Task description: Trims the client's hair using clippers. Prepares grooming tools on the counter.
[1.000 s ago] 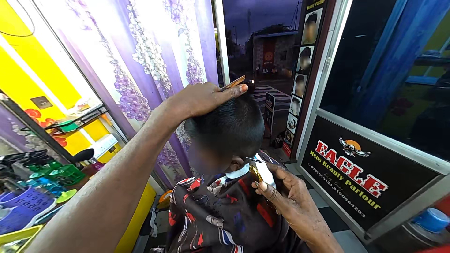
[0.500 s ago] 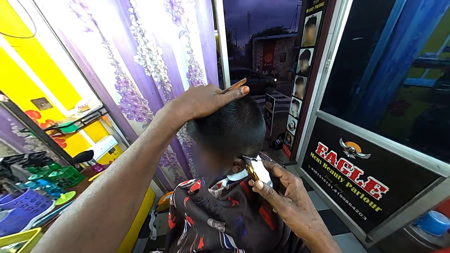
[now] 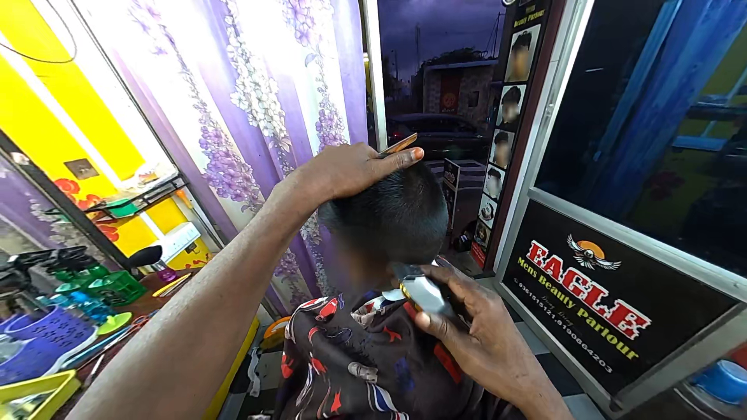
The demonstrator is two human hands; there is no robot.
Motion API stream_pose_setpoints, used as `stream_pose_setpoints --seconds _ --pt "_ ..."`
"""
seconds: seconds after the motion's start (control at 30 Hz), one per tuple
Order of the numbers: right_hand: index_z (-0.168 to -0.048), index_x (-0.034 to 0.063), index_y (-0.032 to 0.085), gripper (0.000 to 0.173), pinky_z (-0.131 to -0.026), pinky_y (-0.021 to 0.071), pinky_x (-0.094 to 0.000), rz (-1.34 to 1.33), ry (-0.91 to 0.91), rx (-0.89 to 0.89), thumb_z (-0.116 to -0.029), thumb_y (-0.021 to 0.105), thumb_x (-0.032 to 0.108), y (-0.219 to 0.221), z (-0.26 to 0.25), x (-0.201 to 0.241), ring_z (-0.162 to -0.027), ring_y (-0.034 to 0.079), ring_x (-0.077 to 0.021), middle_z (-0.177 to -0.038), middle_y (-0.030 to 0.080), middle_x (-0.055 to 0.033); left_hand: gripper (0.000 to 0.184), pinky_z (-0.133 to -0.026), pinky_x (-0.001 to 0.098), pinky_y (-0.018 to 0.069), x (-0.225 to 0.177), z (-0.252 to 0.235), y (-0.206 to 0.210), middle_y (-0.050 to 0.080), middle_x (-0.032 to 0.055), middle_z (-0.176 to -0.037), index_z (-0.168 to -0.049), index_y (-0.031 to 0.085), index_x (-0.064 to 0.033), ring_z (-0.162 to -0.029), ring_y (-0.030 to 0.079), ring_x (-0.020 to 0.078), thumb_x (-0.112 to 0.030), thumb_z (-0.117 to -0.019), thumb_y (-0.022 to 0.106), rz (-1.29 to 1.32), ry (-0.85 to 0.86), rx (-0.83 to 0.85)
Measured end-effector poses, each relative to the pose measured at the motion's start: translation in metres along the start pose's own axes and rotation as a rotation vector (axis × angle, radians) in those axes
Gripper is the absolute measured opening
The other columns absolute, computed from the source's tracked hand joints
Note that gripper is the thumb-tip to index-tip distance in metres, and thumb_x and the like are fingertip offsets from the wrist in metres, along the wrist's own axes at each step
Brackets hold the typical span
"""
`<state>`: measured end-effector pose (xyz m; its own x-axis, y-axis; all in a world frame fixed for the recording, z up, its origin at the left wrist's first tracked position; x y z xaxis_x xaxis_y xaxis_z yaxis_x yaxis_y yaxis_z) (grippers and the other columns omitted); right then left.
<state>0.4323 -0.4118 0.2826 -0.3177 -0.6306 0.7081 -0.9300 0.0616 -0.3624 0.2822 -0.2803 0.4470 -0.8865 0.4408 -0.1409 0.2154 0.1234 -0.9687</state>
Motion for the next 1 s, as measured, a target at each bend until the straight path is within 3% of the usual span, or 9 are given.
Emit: stream_pose_setpoints --seconds 0.1,0.2,0.33,0.4,0.5,0.63,0.77,0.9,1.0 --pt "-0.134 0.0065 0.066 0.05 -0.096 0.0588 -0.032 -0.046 -0.227 0.163 -0.0983 0.067 0.042 0.002 0.01 0.019 -0.112 0.067 -0.0112 -0.123 0.07 -0.0046 0.096 -0.077 0.0673 0.0465 0.001 -0.002 0.0 0.069 0.019 -0.091 -0.097 0.072 -0.0066 -0.094 0.067 0.0389 -0.086 -0.0905 0.017 -0.014 0.02 -0.001" --pt "-0.141 -0.0002 0.055 0.056 -0.101 0.0568 -0.0354 -0.356 -0.255 0.235 -0.1011 0.064 0.038 -0.003 0.022 0.018 -0.117 0.066 -0.0174 -0.131 0.066 -0.0128 0.095 -0.078 0.0677 0.0461 0.001 -0.002 0.0 0.069 0.0196 -0.092 -0.098 0.073 -0.006 -0.094 0.067 0.0391 -0.085 -0.0911 0.019 0.001 0.02 -0.002" --pt "-0.141 0.0093 0.047 0.05 -0.077 0.0588 -0.0313 -0.7 -0.059 0.149 -0.106 0.051 0.045 0.005 0.029 0.006 -0.095 0.068 -0.0182 -0.121 0.066 -0.0139 0.096 -0.074 0.0652 0.0458 0.001 -0.002 -0.001 0.067 0.0182 -0.086 -0.091 0.07 -0.006 -0.089 0.066 0.038 -0.088 -0.0886 0.02 -0.019 0.006 -0.006" --pt "-0.137 0.004 0.047 0.064 -0.069 0.0576 -0.0287 -0.456 0.059 0.097 -0.1006 0.056 0.055 0.016 0.032 0.005 -0.086 0.067 -0.014 -0.114 0.068 -0.01 0.097 -0.074 0.0664 0.0461 0.001 -0.002 -0.002 0.067 0.0198 -0.088 -0.093 0.07 -0.0055 -0.091 0.066 0.0402 -0.088 -0.0883 0.019 -0.037 0.015 -0.002" --pt "-0.13 0.0124 0.06 0.071 -0.086 0.0593 -0.0282 0.059 0.213 -0.026 -0.082 0.076 0.062 0.024 0.033 0.013 -0.099 0.066 -0.0051 -0.114 0.066 0.002 0.1 -0.08 0.0707 0.045 -0.002 0.0 -0.002 0.068 0.0254 -0.099 -0.102 0.071 -0.0014 -0.1 0.065 0.0453 -0.087 -0.0897 0.02 -0.026 0.034 0.015" --pt "-0.123 0.0219 0.069 0.052 -0.087 0.059 -0.03 0.382 0.253 -0.152 -0.0851 0.074 0.058 0.037 0.026 0.038 -0.102 0.065 -0.0034 -0.115 0.067 0.0069 0.104 -0.087 0.0741 0.0434 -0.003 -0.004 -0.003 0.068 0.0293 -0.109 -0.11 0.071 0.0 -0.11 0.063 0.0492 -0.089 -0.0879 0.022 -0.008 0.063 0.031" --pt "-0.127 0.0216 0.067 0.046 -0.086 0.0591 -0.0364 0.625 0.227 -0.221 -0.0907 0.07 0.05 0.055 0.016 0.052 -0.097 0.069 -0.0081 -0.107 0.072 0.0062 0.105 -0.089 0.0747 0.0432 -0.004 -0.011 -0.002 0.067 0.0303 -0.112 -0.11 0.071 0.0001 -0.112 0.062 0.05 -0.09 -0.087 0.022 0.012 0.109 0.047" --pt "-0.121 0.0203 0.068 0.042 -0.074 0.0586 -0.0334 0.666 0.319 -0.252 -0.0929 0.066 0.051 0.056 0.013 0.045 -0.08 0.069 -0.0073 -0.09 0.072 0.0057 0.106 -0.092 0.0745 0.0415 -0.005 -0.017 0.0 0.066 0.0306 -0.118 -0.113 0.071 0.0007 -0.118 0.06 0.0498 -0.09 -0.0872 0.021 -0.006 0.125 0.064" --pt "-0.119 0.0203 0.07 0.039 -0.072 0.0583 -0.0278 0.648 0.286 -0.29 -0.0933 0.066 0.049 0.052 0.011 0.044 -0.08 0.068 -0.0036 -0.092 0.072 0.0073 0.106 -0.09 0.074 0.0423 -0.004 -0.018 -0.001 0.066 0.0305 -0.117 -0.112 0.071 0.0009 -0.116 0.061 0.0498 -0.089 -0.0876 0.021 -0.013 0.115 0.058"
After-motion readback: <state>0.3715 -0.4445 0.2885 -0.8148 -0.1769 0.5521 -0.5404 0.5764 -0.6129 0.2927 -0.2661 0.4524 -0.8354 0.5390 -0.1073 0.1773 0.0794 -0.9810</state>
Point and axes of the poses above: each hand's wrist, its own z-axis away from the middle knuckle, its own y-axis out of the palm, x = y × z, the point moved 8 cm from there along -z, towards the middle knuckle
